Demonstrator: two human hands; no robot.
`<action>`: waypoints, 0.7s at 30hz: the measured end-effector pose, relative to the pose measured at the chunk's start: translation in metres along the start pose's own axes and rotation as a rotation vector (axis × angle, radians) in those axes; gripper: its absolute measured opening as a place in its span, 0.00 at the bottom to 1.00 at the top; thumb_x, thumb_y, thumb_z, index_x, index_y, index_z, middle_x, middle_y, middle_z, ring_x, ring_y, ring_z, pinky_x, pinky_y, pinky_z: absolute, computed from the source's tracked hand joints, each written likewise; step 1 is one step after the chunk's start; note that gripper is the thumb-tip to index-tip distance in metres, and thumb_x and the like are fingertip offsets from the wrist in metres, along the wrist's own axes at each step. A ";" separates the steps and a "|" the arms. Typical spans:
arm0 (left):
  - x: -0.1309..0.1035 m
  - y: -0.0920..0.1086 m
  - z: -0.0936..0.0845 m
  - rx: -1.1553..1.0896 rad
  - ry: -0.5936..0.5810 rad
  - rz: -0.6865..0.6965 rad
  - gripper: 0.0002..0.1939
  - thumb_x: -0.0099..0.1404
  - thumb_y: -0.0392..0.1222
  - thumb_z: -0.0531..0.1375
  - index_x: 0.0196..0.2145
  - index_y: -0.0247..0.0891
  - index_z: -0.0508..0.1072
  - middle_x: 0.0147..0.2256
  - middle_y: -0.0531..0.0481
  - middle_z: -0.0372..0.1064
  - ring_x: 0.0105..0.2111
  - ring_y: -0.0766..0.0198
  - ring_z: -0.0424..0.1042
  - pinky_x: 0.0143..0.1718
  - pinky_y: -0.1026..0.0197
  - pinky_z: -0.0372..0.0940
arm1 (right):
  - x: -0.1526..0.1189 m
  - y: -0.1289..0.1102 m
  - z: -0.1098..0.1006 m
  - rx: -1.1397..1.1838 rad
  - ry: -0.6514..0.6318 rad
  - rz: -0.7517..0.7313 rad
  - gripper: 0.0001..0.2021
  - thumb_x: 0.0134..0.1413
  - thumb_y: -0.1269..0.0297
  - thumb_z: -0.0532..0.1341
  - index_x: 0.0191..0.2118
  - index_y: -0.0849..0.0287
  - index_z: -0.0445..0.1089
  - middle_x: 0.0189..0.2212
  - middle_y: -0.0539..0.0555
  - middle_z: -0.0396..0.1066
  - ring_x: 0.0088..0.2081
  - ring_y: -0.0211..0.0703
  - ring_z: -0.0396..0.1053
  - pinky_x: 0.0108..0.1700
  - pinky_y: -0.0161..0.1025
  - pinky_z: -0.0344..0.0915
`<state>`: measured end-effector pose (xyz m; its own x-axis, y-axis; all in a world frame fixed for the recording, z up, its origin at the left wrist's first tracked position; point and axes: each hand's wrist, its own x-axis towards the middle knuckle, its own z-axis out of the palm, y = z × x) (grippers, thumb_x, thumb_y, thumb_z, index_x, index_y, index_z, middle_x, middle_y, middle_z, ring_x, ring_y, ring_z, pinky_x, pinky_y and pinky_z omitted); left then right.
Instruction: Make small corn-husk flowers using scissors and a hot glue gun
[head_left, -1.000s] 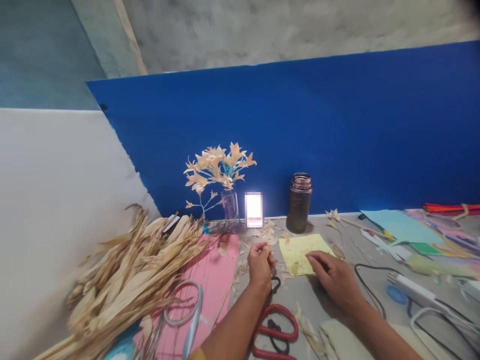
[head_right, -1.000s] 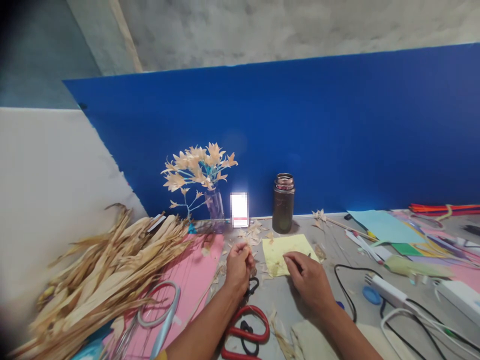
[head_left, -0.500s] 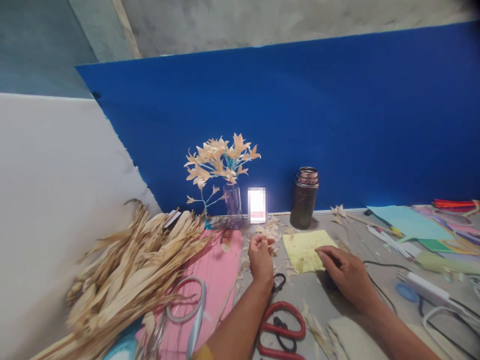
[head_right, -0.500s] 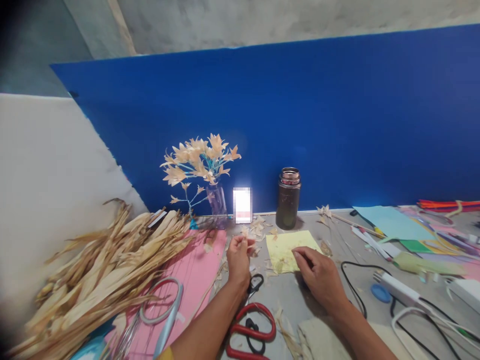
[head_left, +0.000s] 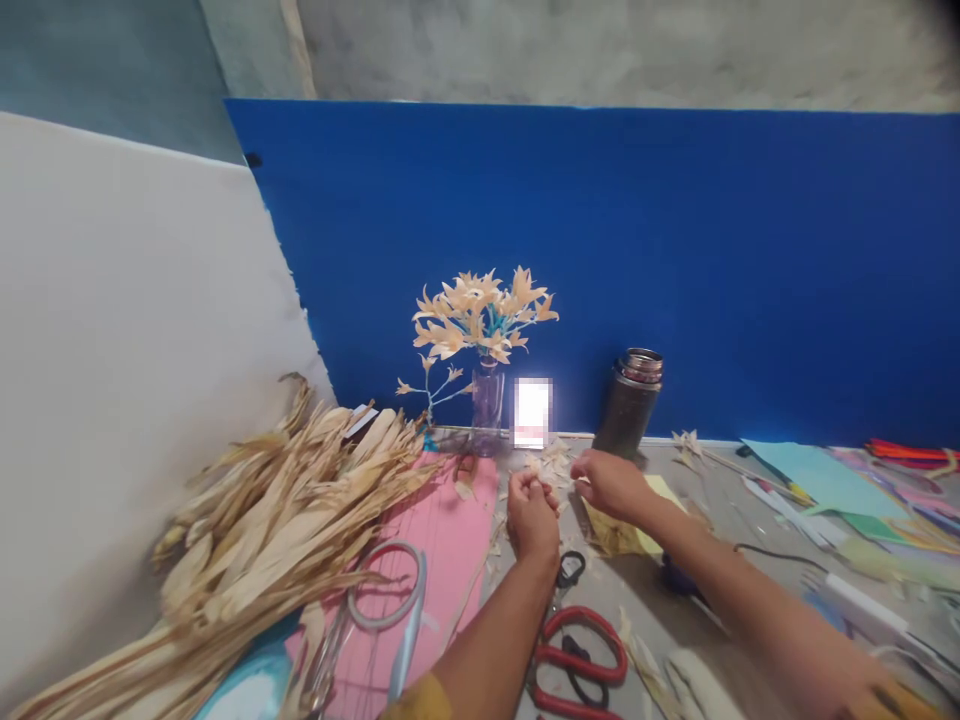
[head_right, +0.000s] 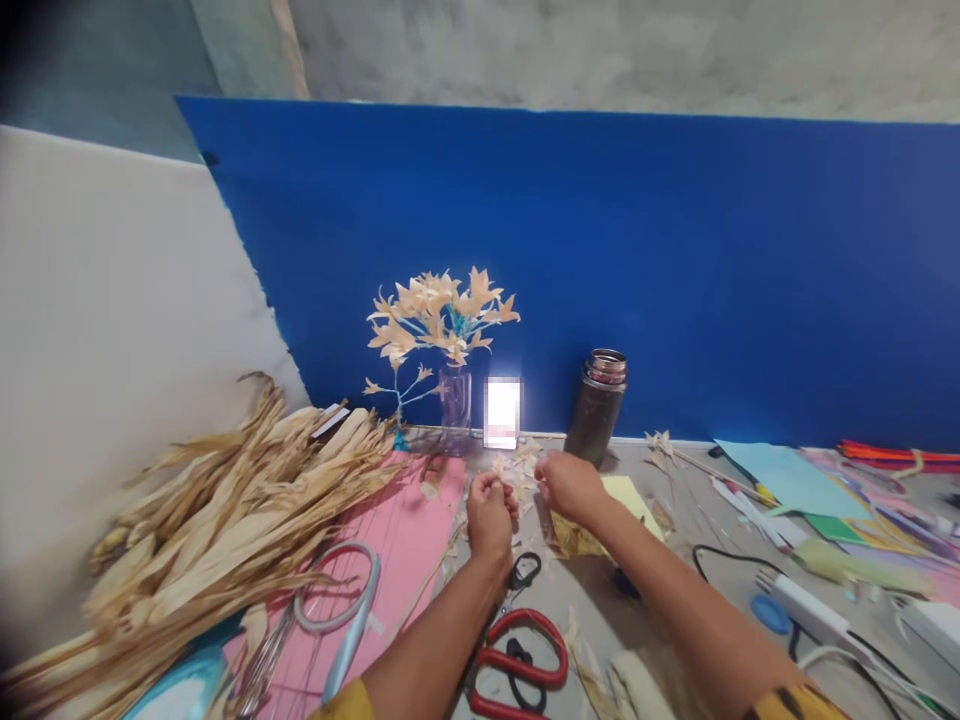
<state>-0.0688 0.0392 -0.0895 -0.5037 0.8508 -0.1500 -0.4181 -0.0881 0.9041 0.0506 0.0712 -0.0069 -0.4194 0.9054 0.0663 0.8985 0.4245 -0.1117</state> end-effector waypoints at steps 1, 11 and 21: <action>0.000 -0.001 0.000 -0.009 -0.002 -0.003 0.03 0.62 0.39 0.56 0.36 0.41 0.64 0.23 0.58 0.64 0.17 0.71 0.62 0.18 0.69 0.54 | 0.004 -0.006 0.005 -0.029 -0.036 -0.003 0.07 0.62 0.64 0.63 0.43 0.59 0.75 0.45 0.57 0.75 0.45 0.47 0.73 0.46 0.44 0.70; -0.002 -0.005 0.003 -0.034 -0.031 -0.036 0.02 0.63 0.38 0.55 0.36 0.41 0.65 0.22 0.59 0.63 0.16 0.71 0.62 0.17 0.70 0.53 | 0.021 -0.015 0.034 0.129 -0.104 0.138 0.16 0.65 0.60 0.61 0.55 0.59 0.68 0.54 0.58 0.70 0.49 0.49 0.72 0.49 0.51 0.72; -0.010 0.003 0.008 -0.109 -0.125 -0.096 0.05 0.61 0.40 0.58 0.33 0.39 0.64 0.28 0.53 0.69 0.20 0.70 0.67 0.18 0.69 0.57 | -0.004 0.022 0.017 1.045 -0.004 0.295 0.15 0.62 0.53 0.59 0.36 0.62 0.71 0.34 0.54 0.73 0.24 0.33 0.65 0.20 0.30 0.60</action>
<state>-0.0592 0.0348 -0.0826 -0.3627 0.9150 -0.1768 -0.5428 -0.0532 0.8382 0.0696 0.0774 -0.0268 -0.2070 0.9728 -0.1044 0.4104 -0.0105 -0.9118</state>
